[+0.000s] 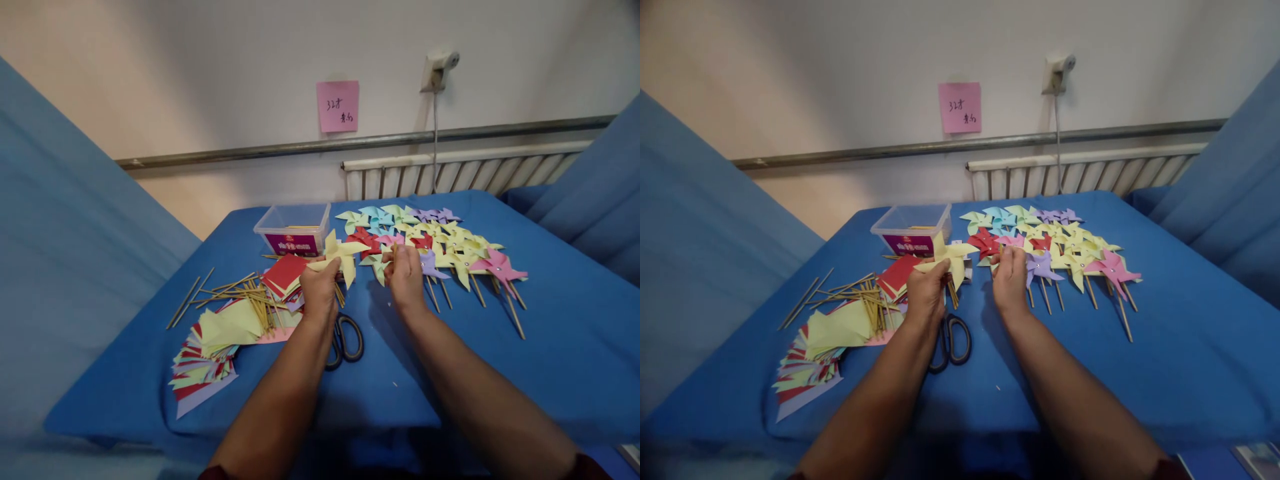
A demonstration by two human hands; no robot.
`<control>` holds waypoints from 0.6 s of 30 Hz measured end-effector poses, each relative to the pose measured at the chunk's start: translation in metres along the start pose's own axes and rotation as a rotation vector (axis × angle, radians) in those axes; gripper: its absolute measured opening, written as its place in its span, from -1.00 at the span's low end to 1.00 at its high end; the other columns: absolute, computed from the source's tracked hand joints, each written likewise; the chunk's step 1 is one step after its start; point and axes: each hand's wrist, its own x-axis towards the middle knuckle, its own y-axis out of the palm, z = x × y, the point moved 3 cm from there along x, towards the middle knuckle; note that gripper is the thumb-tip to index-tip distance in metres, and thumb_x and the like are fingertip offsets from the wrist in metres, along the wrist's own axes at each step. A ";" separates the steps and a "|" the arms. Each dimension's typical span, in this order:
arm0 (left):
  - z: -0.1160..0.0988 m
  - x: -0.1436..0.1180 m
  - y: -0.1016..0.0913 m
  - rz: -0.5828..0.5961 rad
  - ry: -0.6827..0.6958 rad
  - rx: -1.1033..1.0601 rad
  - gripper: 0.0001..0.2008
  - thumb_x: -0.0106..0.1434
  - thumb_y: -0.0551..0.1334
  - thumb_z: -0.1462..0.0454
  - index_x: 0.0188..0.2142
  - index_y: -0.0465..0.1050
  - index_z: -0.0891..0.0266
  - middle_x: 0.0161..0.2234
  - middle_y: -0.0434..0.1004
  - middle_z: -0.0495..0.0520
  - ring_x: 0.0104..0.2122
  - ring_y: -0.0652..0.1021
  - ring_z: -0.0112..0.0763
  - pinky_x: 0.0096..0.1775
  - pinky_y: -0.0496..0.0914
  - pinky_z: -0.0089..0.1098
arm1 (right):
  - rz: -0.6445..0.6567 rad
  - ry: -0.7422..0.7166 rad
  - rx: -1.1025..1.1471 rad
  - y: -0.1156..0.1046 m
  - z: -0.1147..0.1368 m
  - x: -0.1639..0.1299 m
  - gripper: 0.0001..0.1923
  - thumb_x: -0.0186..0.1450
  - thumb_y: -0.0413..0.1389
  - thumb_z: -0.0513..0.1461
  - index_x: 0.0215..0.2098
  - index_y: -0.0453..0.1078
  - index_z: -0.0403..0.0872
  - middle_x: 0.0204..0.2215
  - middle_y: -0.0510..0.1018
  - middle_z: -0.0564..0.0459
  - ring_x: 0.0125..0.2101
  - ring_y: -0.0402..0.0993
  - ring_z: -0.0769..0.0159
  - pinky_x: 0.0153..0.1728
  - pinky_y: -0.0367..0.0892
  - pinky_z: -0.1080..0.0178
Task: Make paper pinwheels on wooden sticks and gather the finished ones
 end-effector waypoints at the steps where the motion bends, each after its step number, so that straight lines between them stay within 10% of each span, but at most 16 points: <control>1: -0.002 0.003 -0.002 -0.024 0.024 0.032 -0.62 -0.21 0.42 0.27 -0.34 0.45 0.33 -0.56 0.51 -0.02 -0.60 0.48 -0.45 -0.49 0.36 -0.43 | -0.005 -0.024 0.002 0.000 0.004 0.000 -0.65 0.30 -0.01 0.10 -0.35 0.20 0.00 -0.50 0.40 0.20 -0.68 0.11 0.51 -0.68 0.03 0.38; 9: -0.002 0.001 -0.002 0.031 0.162 0.377 -0.73 -0.13 0.38 0.23 -0.40 0.48 0.31 -0.58 0.48 -0.04 -0.61 0.44 -0.49 -0.54 0.30 -0.50 | 0.245 0.058 -0.021 0.022 -0.008 -0.021 -0.70 0.21 0.15 0.02 -0.36 0.34 -0.03 -0.66 0.33 0.23 -0.68 0.17 0.46 -0.65 0.07 0.36; 18: -0.002 -0.009 0.003 0.113 0.150 0.329 -0.74 -0.12 0.39 0.20 -0.42 0.48 0.28 -0.59 0.46 -0.07 -0.63 0.41 -0.52 -0.56 0.27 -0.51 | 0.189 0.080 0.002 0.022 -0.016 -0.017 -0.72 0.10 0.24 -0.04 -0.37 0.44 -0.07 -0.63 0.40 0.19 -0.61 0.25 0.44 -0.64 0.12 0.37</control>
